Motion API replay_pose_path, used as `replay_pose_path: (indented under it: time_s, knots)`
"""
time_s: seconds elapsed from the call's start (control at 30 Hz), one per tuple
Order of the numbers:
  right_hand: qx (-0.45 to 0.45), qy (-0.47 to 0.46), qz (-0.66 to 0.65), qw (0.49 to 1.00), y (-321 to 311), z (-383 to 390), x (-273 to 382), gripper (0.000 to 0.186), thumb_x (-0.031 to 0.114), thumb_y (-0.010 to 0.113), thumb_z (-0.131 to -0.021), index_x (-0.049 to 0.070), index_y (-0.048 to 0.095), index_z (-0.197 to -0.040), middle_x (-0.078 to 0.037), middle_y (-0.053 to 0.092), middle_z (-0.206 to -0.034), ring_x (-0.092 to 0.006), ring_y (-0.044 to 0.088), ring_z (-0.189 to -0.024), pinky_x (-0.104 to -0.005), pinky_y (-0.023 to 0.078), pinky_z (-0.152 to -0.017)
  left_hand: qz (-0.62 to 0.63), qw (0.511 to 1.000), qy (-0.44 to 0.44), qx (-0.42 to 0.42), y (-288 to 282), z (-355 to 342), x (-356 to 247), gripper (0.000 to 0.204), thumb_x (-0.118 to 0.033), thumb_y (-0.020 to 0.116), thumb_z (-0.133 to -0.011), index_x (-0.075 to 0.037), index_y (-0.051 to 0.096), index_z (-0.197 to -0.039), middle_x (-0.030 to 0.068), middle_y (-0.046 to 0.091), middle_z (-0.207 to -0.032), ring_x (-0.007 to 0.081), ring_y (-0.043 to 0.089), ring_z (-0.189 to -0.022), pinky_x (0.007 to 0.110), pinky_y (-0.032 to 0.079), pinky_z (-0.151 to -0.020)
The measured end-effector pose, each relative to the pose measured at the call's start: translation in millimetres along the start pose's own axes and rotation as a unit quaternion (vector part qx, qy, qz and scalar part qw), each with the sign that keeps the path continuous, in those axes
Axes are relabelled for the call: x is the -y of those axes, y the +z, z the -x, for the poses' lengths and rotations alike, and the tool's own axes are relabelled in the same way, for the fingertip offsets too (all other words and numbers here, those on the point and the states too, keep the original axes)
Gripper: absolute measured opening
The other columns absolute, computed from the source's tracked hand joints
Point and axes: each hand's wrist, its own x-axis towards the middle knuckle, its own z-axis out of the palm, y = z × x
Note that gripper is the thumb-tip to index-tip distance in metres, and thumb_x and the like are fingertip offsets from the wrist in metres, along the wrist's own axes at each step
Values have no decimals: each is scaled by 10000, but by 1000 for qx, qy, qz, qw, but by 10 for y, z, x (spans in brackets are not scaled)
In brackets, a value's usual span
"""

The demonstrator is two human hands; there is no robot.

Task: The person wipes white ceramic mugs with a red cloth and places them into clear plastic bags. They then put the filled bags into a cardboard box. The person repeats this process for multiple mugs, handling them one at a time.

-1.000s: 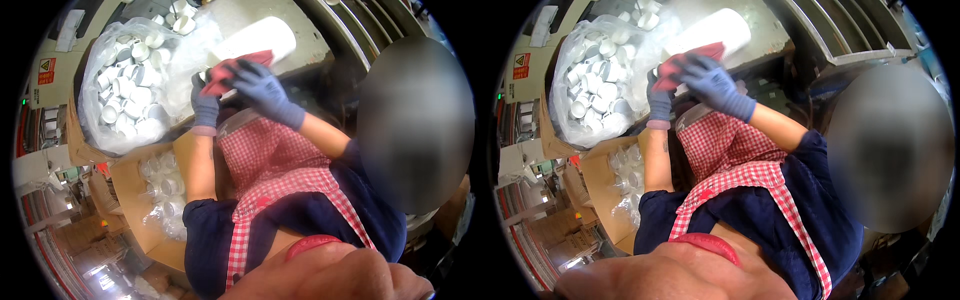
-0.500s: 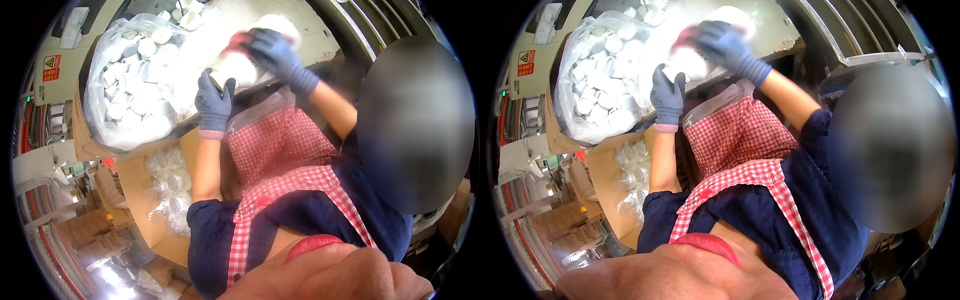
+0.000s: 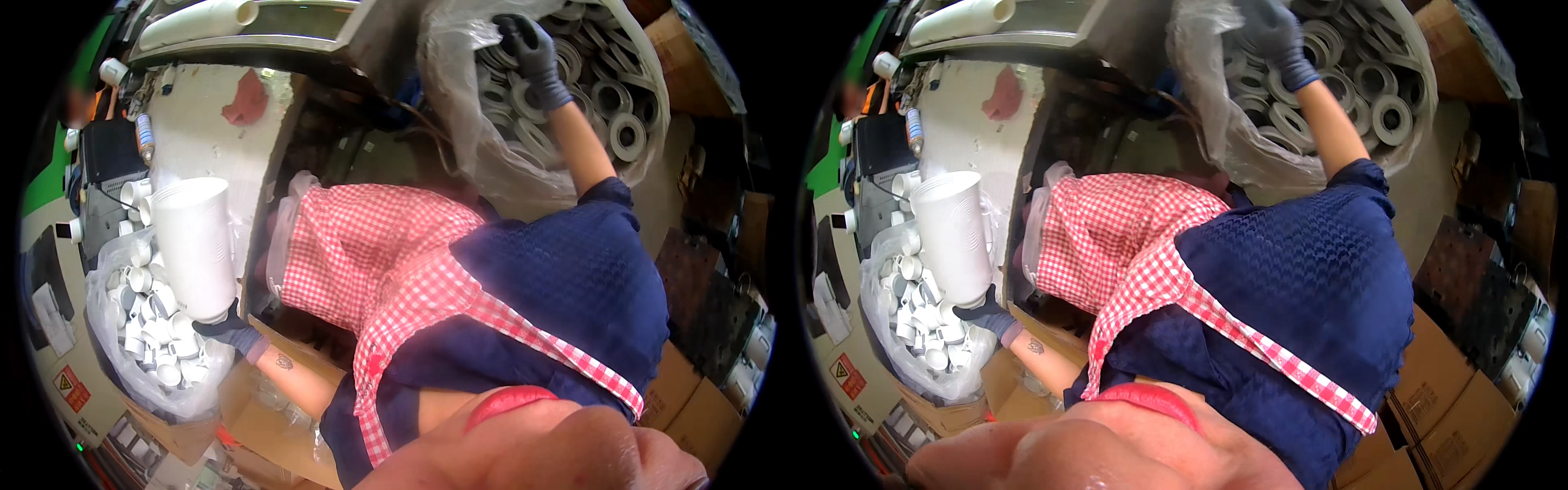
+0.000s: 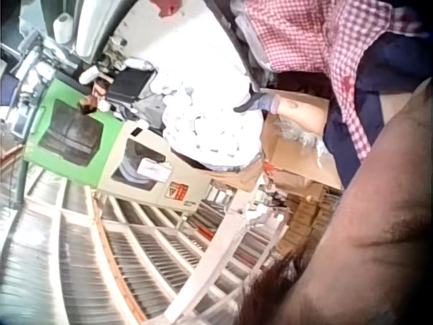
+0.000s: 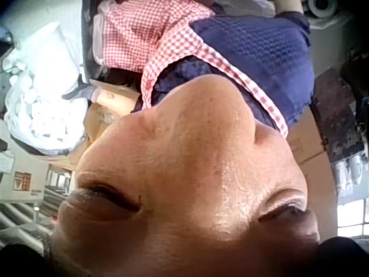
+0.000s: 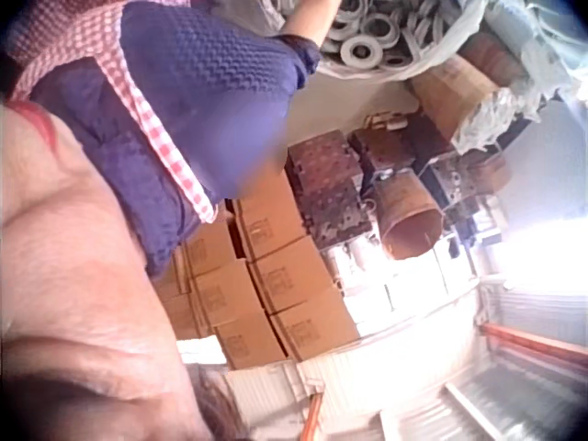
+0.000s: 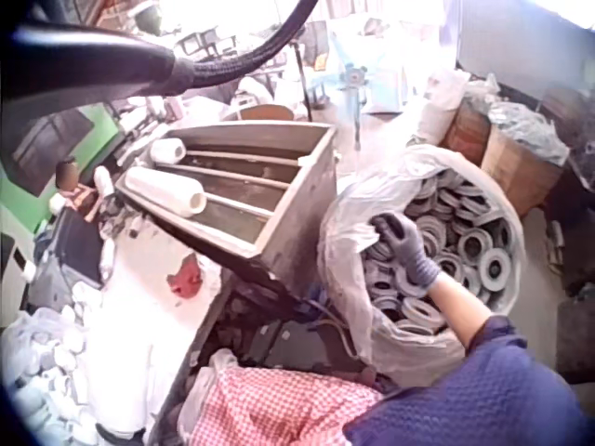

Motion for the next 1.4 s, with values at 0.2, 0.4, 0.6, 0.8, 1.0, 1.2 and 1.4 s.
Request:
replay_pose_path:
  time_s: [0.2, 0.4, 0.6, 0.8, 1.0, 1.2, 1.4]
  knots:
    - [397, 144, 539, 729, -702, 940, -2224, 600, 330, 554, -895, 67, 430, -1420, -216, 524, -1376, -403, 508, -1256, -467, 415, -1060, -98, 980, 167, 39, 299, -264, 157, 630, -330, 621, -909, -27, 428, -1426, 104, 491, -1449, 244, 481, -1312, 369, 368, -1114]
    - [554, 99, 507, 653, -141, 444, -1898, 774, 400, 699, -783, 66, 443, -1433, -191, 473, -1454, -352, 469, -1330, -466, 357, -1120, 54, 998, -16, -9, 47, 44, 431, 873, -467, 702, -776, 1, 336, -1414, 150, 475, -1389, 268, 504, -1249, 396, 427, -1044]
    - [654, 35, 529, 540, -39, 544, -2014, 595, 363, 704, -786, 57, 595, -1284, -206, 564, -1349, -347, 547, -1244, -438, 433, -1049, 404, 901, -158, -7, 85, 102, 251, 711, -580, 284, -1007, -60, 375, -1482, 141, 462, -1475, 293, 486, -1322, 460, 411, -1100]
    - [369, 124, 369, 844, -307, 449, -1332, 578, 296, 793, -697, 42, 658, -1199, -203, 664, -1189, -352, 649, -1080, -415, 517, -941, 471, 853, -224, -34, -57, 335, -193, 727, -585, 283, -1009, -49, 352, -1495, 158, 463, -1472, 298, 508, -1304, 451, 439, -1080]
    - [544, 91, -64, 831, 439, 324, 1739, 525, 124, 797, -758, 3, 620, -1236, -107, 695, -1097, -176, 638, -987, -313, 516, -891, 258, 959, -110, 45, -202, 602, 71, 710, -554, 310, -997, -8, 415, -1439, 174, 497, -1431, 302, 532, -1262, 435, 456, -1040]
    - [624, 163, -311, 698, 1289, 303, 1386, 469, 319, 696, -915, -12, 601, -1235, -100, 682, -1107, -167, 614, -1038, -338, 485, -953, 466, 855, -226, 7, -21, 857, -131, 581, -419, 373, -1020, -6, 413, -1427, 172, 531, -1395, 275, 544, -1245, 395, 480, -1017]
    - [296, 74, -406, 862, 2293, 41, 3052, 495, 408, 492, -1009, -2, 569, -1276, -162, 620, -1171, -275, 597, -1044, -392, 467, -954, 74, 978, -57, 189, -61, 1234, -568, 359, -169, 556, -986, 8, 545, -1298, 133, 649, -1217, 186, 616, -1117, 347, 509, -951]
